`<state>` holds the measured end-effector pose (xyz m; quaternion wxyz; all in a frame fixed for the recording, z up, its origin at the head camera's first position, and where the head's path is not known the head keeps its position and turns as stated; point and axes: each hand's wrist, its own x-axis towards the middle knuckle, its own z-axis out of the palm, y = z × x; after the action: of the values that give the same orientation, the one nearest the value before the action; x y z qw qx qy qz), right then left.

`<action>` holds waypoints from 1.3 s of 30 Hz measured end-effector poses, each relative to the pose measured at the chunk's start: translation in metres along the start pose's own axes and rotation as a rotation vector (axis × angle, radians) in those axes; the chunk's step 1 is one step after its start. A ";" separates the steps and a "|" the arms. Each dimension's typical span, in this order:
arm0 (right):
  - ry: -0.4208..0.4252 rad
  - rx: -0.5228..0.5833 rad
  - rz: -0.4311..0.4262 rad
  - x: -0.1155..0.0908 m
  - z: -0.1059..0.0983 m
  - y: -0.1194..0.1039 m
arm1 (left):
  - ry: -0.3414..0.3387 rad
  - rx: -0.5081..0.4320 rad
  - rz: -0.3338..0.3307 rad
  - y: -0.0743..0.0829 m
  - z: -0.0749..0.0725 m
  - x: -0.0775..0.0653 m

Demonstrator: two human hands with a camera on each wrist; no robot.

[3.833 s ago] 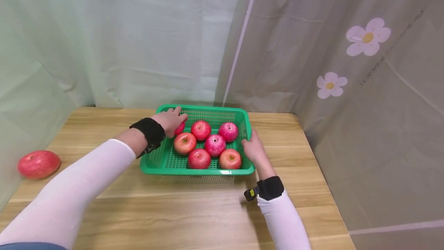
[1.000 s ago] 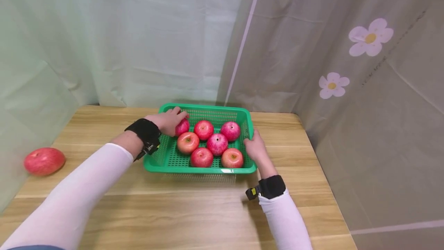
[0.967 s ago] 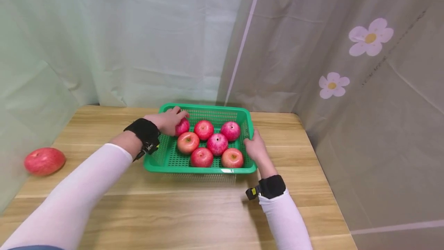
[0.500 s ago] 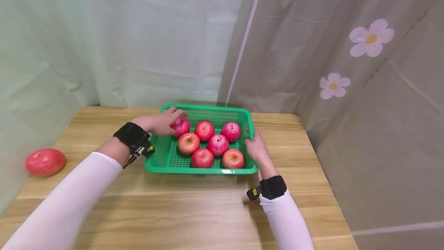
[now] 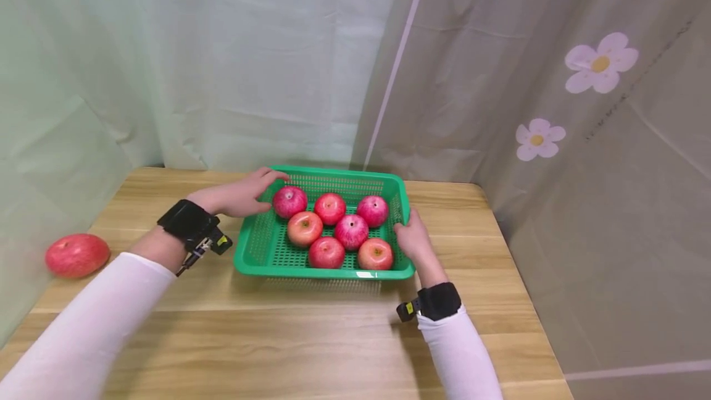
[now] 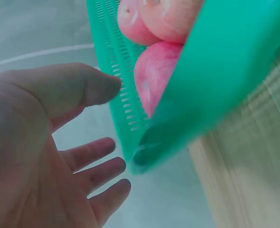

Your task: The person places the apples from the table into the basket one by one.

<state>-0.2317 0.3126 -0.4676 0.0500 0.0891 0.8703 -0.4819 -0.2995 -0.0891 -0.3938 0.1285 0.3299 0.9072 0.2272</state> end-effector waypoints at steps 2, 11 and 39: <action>-0.004 0.005 0.009 -0.001 0.001 0.001 | 0.020 0.000 0.009 -0.004 -0.003 -0.009; -0.006 0.018 0.008 0.001 0.002 0.004 | 0.103 0.053 -0.007 -0.040 -0.013 -0.072; -0.014 0.047 0.005 0.004 -0.001 0.003 | 0.295 0.334 -0.269 -0.161 0.027 -0.226</action>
<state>-0.2346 0.3158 -0.4699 0.0554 0.0889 0.8580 -0.5029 -0.2069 -0.3383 -0.4781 -0.0322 0.1861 0.9768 0.1010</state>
